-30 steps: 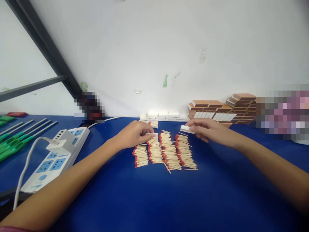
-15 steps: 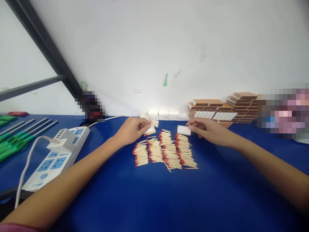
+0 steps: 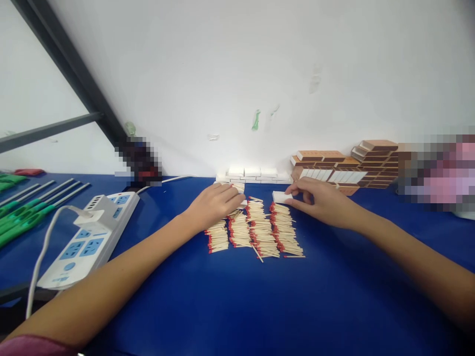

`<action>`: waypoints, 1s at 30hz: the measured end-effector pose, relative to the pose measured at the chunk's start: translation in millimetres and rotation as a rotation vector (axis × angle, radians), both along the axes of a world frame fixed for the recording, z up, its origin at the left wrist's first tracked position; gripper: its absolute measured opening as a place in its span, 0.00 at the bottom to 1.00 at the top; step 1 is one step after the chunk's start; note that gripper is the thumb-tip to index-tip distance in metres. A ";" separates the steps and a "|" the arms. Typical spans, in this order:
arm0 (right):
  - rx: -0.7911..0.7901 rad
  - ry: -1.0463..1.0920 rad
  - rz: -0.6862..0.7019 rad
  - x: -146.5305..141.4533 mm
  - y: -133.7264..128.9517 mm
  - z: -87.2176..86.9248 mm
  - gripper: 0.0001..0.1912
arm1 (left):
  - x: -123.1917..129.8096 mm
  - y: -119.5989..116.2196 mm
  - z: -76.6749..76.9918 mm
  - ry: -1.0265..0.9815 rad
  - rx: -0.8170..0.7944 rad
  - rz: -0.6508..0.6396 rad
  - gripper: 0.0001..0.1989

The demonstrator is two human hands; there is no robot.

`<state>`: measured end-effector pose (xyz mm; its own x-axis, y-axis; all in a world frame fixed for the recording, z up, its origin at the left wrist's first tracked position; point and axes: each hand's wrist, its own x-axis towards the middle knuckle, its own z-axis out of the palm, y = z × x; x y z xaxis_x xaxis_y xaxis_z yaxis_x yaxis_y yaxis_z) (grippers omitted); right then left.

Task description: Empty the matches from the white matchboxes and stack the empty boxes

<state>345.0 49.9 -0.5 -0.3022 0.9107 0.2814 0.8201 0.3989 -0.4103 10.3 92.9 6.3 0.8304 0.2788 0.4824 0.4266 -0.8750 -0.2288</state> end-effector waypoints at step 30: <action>0.077 -0.001 0.048 -4.9 -1.2 8.7 0.16 | -13.8 -4.1 18.7 -0.246 -0.764 0.052 0.17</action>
<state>340.0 48.6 8.2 -0.3456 0.8708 0.3496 0.7995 0.4683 -0.3762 -3.6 88.8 25.0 0.7020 0.6410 0.3102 0.4315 -0.7295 0.5307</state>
